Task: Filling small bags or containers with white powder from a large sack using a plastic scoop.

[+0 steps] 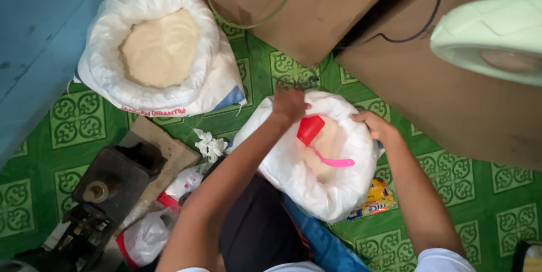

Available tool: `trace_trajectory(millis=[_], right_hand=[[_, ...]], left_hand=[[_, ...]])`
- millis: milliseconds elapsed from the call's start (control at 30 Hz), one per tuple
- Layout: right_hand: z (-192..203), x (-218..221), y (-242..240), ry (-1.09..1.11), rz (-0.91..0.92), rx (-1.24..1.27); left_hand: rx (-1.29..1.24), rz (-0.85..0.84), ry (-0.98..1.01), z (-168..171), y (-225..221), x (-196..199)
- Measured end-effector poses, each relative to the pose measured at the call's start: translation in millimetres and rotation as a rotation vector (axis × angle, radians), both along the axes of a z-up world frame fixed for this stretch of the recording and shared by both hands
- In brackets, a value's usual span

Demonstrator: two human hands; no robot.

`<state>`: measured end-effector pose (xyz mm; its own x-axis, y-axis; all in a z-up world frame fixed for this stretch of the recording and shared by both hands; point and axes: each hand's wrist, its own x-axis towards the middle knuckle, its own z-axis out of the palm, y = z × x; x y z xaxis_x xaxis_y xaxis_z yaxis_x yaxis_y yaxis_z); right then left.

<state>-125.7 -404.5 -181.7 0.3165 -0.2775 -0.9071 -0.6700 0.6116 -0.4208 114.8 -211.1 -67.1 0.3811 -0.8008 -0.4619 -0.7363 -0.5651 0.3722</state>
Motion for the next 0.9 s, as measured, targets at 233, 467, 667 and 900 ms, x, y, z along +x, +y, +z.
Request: trace_trajectory(millis=[233,467,667,900], right_hand=[[101.5,1.2,57.5,0.066,0.46,-1.268],[103.1,-8.1,97.1,0.47,0.867,-1.209],[68.1,-6.5,110.6,0.482,0.868,-1.164],[76.7,-27.4,88.1,0.247,0.527,-1.051]], left_hand=[[0.013,0.049,0.076,-5.6,11.8,11.4],[0.027,0.153,0.16,-4.0,7.3,11.4],[0.03,0.209,0.21,0.8,7.1,13.4],[0.02,0.228,0.268,16.5,16.0,19.0]])
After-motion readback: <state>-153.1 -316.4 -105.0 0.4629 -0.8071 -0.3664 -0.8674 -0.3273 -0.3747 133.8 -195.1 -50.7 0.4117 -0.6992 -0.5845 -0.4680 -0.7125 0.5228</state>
